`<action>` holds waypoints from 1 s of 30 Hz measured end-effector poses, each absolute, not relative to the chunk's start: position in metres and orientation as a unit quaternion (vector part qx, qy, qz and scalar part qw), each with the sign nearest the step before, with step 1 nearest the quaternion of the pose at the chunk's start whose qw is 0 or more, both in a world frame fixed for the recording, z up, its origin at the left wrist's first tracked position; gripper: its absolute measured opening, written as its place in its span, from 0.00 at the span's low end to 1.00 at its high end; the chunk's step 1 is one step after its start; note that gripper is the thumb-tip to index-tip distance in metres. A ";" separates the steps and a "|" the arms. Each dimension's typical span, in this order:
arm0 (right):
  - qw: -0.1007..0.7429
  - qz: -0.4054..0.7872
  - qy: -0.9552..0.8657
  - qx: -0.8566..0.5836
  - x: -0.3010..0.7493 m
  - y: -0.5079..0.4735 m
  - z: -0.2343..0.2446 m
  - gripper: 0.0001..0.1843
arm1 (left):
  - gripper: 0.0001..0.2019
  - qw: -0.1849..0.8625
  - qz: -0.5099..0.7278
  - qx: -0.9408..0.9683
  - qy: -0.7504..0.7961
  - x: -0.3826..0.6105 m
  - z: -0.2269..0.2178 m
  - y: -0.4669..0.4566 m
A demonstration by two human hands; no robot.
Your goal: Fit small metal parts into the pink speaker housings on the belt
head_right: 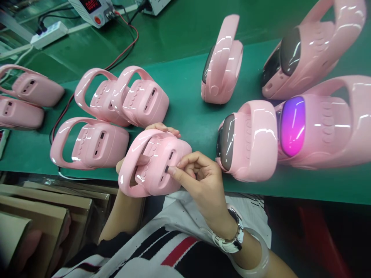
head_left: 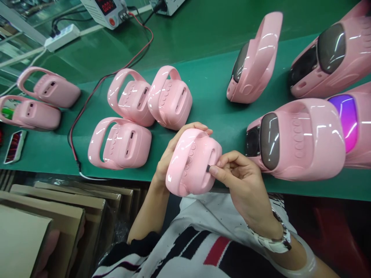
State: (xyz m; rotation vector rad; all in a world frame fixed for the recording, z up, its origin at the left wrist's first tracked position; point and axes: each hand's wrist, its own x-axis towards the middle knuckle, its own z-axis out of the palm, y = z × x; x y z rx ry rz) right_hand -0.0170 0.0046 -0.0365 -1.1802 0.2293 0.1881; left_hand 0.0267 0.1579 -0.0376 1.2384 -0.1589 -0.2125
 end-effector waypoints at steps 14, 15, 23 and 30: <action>0.841 0.129 0.184 -0.493 -0.018 0.006 -0.027 0.15 | 0.22 0.778 -0.075 0.618 -0.080 0.013 -0.029 0.157; 0.841 0.130 0.183 -0.493 -0.017 0.007 -0.028 0.15 | 0.22 0.778 -0.070 0.618 -0.084 0.014 -0.030 0.158; 0.815 0.078 -0.023 -0.574 -0.033 -0.013 -0.036 0.08 | 0.30 0.693 -0.135 0.707 -0.041 0.008 -0.034 0.171; 0.736 -0.030 -0.162 -0.657 -0.061 -0.097 -0.013 0.09 | 0.26 0.605 -0.126 0.786 0.024 0.004 -0.018 0.176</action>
